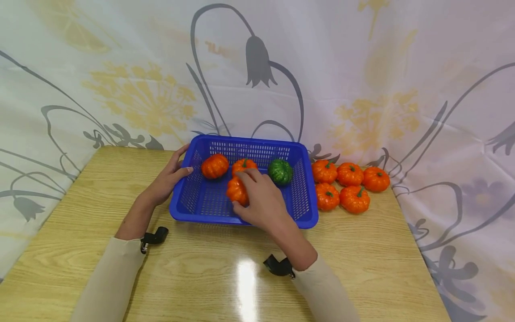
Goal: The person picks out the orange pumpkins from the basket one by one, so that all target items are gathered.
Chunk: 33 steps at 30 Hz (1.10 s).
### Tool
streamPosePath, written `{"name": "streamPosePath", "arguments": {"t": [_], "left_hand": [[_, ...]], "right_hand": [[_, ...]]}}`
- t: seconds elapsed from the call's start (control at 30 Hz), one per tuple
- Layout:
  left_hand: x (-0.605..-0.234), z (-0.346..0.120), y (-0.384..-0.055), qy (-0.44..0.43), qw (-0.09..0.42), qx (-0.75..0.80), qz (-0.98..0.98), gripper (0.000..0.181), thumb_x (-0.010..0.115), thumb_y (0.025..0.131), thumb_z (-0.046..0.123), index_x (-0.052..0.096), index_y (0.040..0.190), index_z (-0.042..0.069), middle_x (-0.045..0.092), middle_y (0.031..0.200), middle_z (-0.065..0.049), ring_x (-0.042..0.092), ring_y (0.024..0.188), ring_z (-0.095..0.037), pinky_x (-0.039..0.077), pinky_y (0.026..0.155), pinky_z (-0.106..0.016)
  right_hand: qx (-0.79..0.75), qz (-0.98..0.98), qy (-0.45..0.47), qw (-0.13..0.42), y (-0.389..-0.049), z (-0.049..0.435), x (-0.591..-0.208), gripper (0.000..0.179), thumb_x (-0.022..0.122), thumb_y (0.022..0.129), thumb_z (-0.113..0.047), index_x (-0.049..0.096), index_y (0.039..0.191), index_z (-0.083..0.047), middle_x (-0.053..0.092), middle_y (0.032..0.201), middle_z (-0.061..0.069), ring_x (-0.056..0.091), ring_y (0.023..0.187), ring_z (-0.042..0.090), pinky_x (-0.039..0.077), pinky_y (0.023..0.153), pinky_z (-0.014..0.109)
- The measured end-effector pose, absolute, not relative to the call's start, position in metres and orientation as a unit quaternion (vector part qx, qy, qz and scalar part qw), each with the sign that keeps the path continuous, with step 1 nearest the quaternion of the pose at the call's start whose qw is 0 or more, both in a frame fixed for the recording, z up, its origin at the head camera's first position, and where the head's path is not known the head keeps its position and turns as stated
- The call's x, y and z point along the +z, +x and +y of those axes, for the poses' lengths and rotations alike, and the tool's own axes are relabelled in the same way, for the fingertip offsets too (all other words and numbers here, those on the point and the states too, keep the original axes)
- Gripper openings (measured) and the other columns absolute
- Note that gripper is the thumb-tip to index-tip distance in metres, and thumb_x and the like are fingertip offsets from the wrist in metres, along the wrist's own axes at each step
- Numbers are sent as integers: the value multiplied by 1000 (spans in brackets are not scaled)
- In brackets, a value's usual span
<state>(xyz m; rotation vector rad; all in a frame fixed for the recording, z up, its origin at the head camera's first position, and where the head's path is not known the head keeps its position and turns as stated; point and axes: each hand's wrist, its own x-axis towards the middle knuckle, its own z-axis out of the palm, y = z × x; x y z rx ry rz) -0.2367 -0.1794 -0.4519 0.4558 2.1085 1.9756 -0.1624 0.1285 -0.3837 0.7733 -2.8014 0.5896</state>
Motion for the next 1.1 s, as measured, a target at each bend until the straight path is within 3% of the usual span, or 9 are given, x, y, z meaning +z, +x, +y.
{"name": "streamPosePath", "arguments": {"t": [0.6,1.1], "left_hand": [[-452,-179,-236,153,108,664,724,79,51,108,20,6,172,29,40,158,-31,57,131,-55,61,93,-43],[-450,-179,-235,149,113,666,723,78,51,109,20,6,172,30,41,157,-31,58,129,-55,62,93,-47]], "right_hand": [[231,-932,245,135,-148,163,-375,67,86,85,-27,63,144,-6,60,146,14,59,132,37,51,109,54],[248,-928,222,168,-137,199,-369,66,87,82,-23,63,141,-4,62,141,16,61,128,39,55,101,56]]}}
